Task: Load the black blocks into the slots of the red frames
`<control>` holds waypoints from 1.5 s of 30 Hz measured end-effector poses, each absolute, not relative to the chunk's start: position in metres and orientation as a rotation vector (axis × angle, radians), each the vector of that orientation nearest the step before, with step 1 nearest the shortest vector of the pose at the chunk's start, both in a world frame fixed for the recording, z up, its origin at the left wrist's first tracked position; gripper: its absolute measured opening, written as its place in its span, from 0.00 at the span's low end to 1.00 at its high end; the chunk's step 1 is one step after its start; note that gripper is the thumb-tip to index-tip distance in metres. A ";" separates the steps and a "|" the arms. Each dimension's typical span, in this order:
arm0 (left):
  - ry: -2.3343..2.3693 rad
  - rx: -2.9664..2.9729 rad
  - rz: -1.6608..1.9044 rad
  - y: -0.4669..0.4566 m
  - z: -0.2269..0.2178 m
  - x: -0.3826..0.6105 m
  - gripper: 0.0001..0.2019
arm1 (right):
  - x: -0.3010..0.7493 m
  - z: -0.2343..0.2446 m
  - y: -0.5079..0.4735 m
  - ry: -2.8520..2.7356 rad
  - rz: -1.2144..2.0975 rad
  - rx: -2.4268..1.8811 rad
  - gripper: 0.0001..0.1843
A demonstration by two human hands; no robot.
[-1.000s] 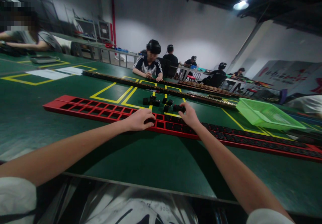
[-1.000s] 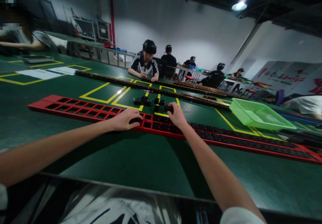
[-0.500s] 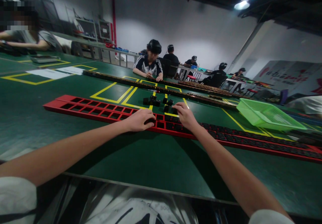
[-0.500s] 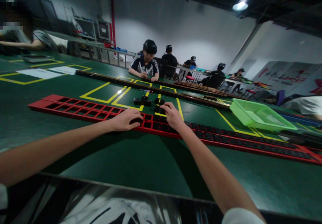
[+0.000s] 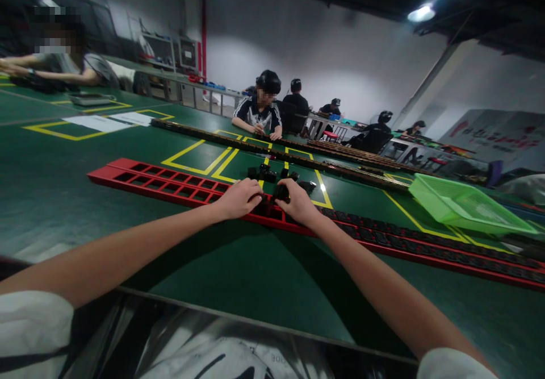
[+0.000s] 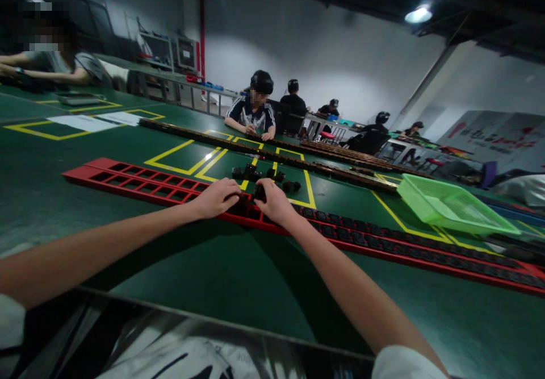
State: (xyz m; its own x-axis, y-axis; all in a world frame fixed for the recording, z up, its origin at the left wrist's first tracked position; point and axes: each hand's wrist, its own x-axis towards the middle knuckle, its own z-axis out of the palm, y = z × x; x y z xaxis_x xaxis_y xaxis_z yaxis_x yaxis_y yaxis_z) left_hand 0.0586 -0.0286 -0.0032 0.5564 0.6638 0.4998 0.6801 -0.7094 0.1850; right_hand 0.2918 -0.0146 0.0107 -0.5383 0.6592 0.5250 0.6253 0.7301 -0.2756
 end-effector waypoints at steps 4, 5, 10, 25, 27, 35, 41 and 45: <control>-1.321 -2.675 -0.773 -0.017 -0.004 0.047 0.12 | 0.291 0.008 -0.011 -2.365 0.054 -0.959 0.26; -1.324 -2.691 -0.743 -0.014 -0.004 0.045 0.12 | 0.293 0.008 -0.011 -2.363 0.070 -0.990 0.26; -1.293 -2.743 -0.712 -0.009 -0.007 0.042 0.12 | 0.296 0.008 -0.013 -2.399 0.117 -1.084 0.19; -1.296 -2.752 -0.694 -0.009 -0.010 0.044 0.12 | 0.293 0.010 -0.012 -2.400 0.191 -1.084 0.17; -1.299 -2.754 -0.693 -0.009 -0.010 0.043 0.13 | 0.293 0.010 -0.012 -2.399 0.203 -1.090 0.16; -1.312 -2.739 -0.673 -0.011 -0.008 0.044 0.12 | 0.293 0.012 -0.015 -2.419 0.171 -1.118 0.13; -1.303 -2.754 -0.680 -0.012 -0.007 0.045 0.12 | 0.295 0.007 -0.011 -2.441 0.147 -1.117 0.12; -1.306 -2.770 -0.686 -0.012 -0.006 0.044 0.12 | 0.295 0.005 -0.009 -2.451 0.132 -1.101 0.10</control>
